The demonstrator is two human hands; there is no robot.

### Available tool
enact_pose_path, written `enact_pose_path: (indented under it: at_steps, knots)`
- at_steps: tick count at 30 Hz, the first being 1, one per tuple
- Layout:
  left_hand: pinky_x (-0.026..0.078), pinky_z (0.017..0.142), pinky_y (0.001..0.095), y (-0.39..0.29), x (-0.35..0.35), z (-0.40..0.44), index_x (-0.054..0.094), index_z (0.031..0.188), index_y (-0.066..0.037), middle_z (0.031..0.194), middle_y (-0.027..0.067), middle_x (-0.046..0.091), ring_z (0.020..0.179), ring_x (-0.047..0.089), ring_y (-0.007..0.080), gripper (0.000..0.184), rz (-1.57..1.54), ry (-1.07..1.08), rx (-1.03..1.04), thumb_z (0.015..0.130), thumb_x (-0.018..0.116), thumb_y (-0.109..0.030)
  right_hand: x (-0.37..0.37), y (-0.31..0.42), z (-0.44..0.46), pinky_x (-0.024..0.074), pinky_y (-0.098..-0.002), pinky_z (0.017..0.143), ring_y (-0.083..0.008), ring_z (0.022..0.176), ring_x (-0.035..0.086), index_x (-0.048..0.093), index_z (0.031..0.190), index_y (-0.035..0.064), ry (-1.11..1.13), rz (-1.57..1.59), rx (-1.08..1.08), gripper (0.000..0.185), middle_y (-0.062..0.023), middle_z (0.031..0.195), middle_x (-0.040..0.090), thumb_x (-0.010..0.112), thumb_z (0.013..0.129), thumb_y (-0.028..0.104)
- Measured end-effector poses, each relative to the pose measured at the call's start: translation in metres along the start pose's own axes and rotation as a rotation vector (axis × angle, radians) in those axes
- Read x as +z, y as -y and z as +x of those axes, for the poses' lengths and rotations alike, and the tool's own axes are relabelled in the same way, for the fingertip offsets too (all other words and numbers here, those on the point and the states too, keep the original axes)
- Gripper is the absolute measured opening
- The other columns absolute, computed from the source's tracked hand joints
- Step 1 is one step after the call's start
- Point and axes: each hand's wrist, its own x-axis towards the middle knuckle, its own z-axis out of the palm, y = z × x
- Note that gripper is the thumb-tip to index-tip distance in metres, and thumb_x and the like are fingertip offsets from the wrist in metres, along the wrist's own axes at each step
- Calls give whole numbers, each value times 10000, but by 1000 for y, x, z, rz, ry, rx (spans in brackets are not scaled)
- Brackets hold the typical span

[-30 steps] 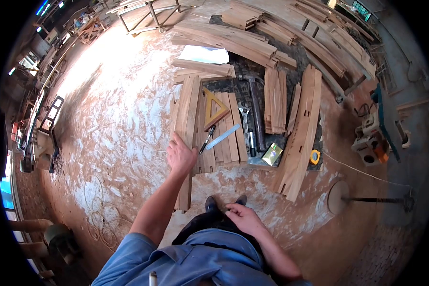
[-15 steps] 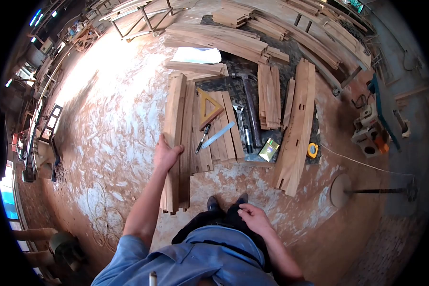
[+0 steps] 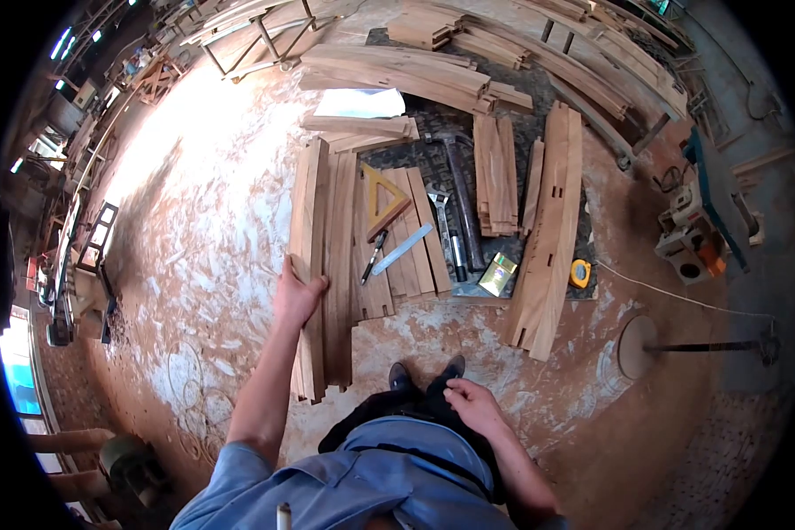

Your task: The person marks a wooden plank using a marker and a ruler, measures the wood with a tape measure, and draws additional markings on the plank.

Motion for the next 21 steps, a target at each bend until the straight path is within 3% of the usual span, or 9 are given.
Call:
enact_pose_path:
  at_steps: [4, 8, 21]
  knots:
    - [485, 1049, 491, -12, 9, -8, 299, 1594, -75, 1391, 287, 552, 1253, 592, 426, 1048, 34, 4, -33, 749, 774, -474, -4, -5, 1, 548, -287, 716, -127, 779, 651, 661, 1268, -2, -38, 21, -3, 348, -59, 946, 722, 688, 987, 202]
    - [523, 983, 494, -27, 18, -13, 298, 1558, -59, 1339, 293, 545, 1161, 623, 448, 978, 74, -22, 17, 777, 738, -450, -6, 0, -1, 543, -272, 753, -113, 818, 643, 629, 1304, -24, -9, -21, 4, 354, -58, 969, 713, 643, 1024, 192]
    - [512, 993, 514, -39, 55, -11, 288, 1521, -5, 1285, 289, 539, 1218, 564, 447, 967, 172, -138, 77, 769, 781, -360, -18, -9, 1, 537, -274, 690, -122, 779, 656, 657, 1270, -11, -53, 8, -21, 371, -55, 915, 721, 683, 993, 235]
